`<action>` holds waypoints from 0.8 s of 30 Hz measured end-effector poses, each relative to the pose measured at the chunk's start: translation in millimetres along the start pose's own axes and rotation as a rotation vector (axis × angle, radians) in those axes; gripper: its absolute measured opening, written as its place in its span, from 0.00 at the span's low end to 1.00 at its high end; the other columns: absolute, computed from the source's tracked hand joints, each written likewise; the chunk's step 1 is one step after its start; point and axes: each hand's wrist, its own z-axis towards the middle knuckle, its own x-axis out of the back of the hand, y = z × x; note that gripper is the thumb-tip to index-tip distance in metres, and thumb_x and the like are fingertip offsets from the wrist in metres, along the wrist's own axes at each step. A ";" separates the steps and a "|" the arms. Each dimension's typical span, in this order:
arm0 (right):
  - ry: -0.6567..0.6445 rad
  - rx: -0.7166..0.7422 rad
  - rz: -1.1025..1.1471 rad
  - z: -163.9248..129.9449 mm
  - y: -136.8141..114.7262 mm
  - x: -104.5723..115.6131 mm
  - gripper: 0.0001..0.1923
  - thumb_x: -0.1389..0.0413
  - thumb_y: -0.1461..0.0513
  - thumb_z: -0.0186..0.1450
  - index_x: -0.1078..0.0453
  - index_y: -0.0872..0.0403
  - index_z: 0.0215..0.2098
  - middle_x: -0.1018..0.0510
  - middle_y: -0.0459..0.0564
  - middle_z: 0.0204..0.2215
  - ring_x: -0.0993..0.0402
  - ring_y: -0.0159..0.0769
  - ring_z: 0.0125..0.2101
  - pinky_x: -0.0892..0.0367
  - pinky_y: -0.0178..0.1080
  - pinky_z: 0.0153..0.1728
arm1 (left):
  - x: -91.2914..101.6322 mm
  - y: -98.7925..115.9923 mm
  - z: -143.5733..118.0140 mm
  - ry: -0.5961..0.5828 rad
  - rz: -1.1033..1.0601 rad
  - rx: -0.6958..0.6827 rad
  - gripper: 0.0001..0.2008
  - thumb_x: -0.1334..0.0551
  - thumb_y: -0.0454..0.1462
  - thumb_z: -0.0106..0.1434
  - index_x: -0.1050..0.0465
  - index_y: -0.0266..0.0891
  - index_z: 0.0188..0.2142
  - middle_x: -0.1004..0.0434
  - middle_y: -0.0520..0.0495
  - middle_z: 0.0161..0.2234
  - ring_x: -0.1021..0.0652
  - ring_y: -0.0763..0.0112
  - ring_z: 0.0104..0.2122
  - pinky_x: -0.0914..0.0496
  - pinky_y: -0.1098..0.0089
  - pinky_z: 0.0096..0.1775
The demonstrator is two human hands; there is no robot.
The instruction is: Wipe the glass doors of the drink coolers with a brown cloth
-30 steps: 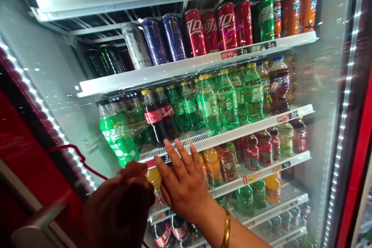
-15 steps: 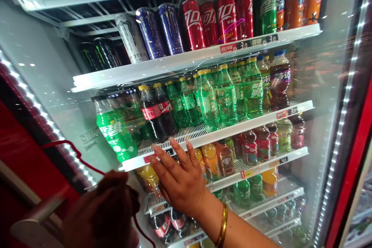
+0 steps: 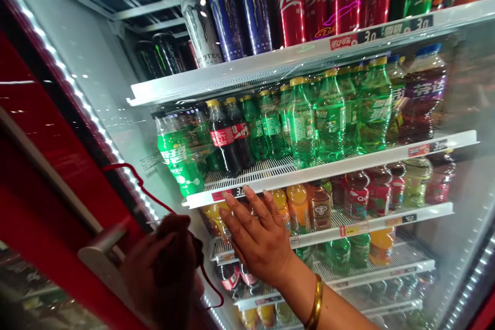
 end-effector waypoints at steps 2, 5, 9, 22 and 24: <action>0.009 0.006 0.009 1.1 0.1 0.7 0.22 0.45 0.64 0.70 0.27 0.54 0.61 0.29 0.48 0.67 0.52 0.48 0.75 0.60 0.54 0.77 | -7.8 17.5 -15.9 0.051 -0.059 -0.112 0.15 0.26 0.30 0.58 0.24 0.41 0.43 0.22 0.45 0.46 0.20 0.62 0.46 0.23 0.61 0.48; 0.012 -0.009 0.025 8.8 -4.9 0.3 0.21 0.45 0.65 0.70 0.26 0.53 0.60 0.26 0.47 0.65 0.52 0.47 0.75 0.61 0.54 0.77 | -14.2 42.8 -16.1 0.032 -0.104 -0.218 0.15 0.28 0.26 0.58 0.24 0.39 0.43 0.22 0.45 0.44 0.20 0.63 0.46 0.24 0.62 0.48; 0.021 -0.079 0.064 30.0 -20.3 -3.8 0.20 0.44 0.64 0.70 0.25 0.49 0.59 0.26 0.43 0.65 0.54 0.47 0.76 0.69 0.57 0.77 | -6.8 44.6 21.7 0.063 -0.091 -0.193 0.13 0.29 0.29 0.62 0.24 0.38 0.45 0.22 0.41 0.48 0.21 0.61 0.50 0.25 0.61 0.52; 0.090 0.071 0.150 45.5 -39.0 -21.4 0.18 0.47 0.64 0.72 0.25 0.52 0.58 0.21 0.47 0.61 0.43 0.37 0.73 0.62 0.50 0.78 | 7.6 20.6 52.3 0.099 0.098 -0.255 0.07 0.36 0.33 0.69 0.24 0.43 0.46 0.19 0.44 0.44 0.20 0.64 0.45 0.26 0.62 0.49; 0.100 0.057 0.171 51.2 -44.5 -21.1 0.20 0.46 0.66 0.70 0.26 0.51 0.59 0.23 0.47 0.63 0.44 0.38 0.73 0.64 0.52 0.78 | 10.6 15.6 73.1 0.146 0.140 -0.250 0.10 0.36 0.39 0.69 0.25 0.43 0.49 0.20 0.43 0.47 0.21 0.61 0.48 0.28 0.59 0.51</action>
